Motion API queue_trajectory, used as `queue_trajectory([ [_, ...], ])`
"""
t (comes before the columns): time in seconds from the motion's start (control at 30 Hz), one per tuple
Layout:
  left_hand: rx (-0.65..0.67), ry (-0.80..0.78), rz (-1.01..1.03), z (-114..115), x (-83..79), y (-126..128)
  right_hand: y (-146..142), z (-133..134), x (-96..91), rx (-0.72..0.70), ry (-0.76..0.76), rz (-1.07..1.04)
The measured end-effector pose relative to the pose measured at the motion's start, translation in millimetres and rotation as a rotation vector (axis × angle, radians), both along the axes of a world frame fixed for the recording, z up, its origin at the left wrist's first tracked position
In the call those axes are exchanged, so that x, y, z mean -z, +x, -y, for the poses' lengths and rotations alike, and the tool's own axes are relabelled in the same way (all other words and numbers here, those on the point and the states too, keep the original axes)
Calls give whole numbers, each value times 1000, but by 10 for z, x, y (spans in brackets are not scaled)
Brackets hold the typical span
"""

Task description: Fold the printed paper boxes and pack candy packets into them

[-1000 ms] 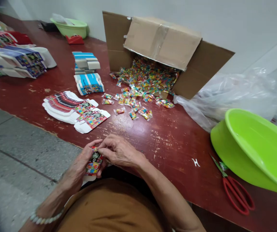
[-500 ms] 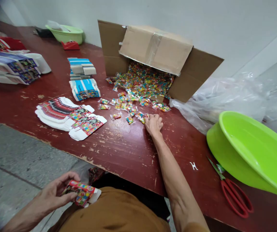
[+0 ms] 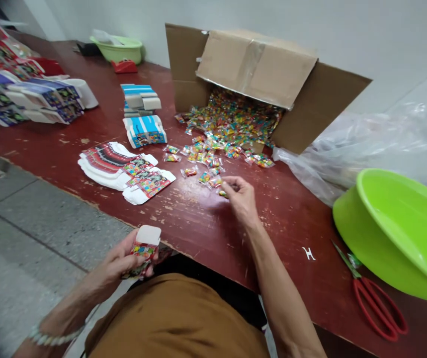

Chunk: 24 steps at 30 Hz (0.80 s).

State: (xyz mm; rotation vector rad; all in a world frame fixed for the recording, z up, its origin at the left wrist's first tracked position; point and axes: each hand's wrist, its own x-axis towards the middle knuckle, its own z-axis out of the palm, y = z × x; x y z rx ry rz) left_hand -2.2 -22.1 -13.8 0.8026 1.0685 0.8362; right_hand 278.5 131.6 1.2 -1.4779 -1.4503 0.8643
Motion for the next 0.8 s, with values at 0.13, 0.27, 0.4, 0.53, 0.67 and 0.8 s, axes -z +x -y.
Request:
queue_trajectory([
  [0.13, -15, 68, -61, -35, -86, 184, -379, 517, -176, -620, 10, -191],
  [0.27, 20, 152, -234, -22, -177, 311, -628, 749, -267, -847, 203, 119],
  [0.4, -69, 170, -223, -23, -173, 355, -676, 736, -333, -998, 226, 193],
  [0.53, -161, 105, -11, -33, -111, 331, -676, 664, -272, -734, 60, -102],
  [0.67, -215, 70, 92, -33, -90, 337, -749, 642, -139, -574, -226, -294],
  [0.8, -260, 63, 126, -42, -122, 390, -839, 705, -125, -611, -373, -331],
])
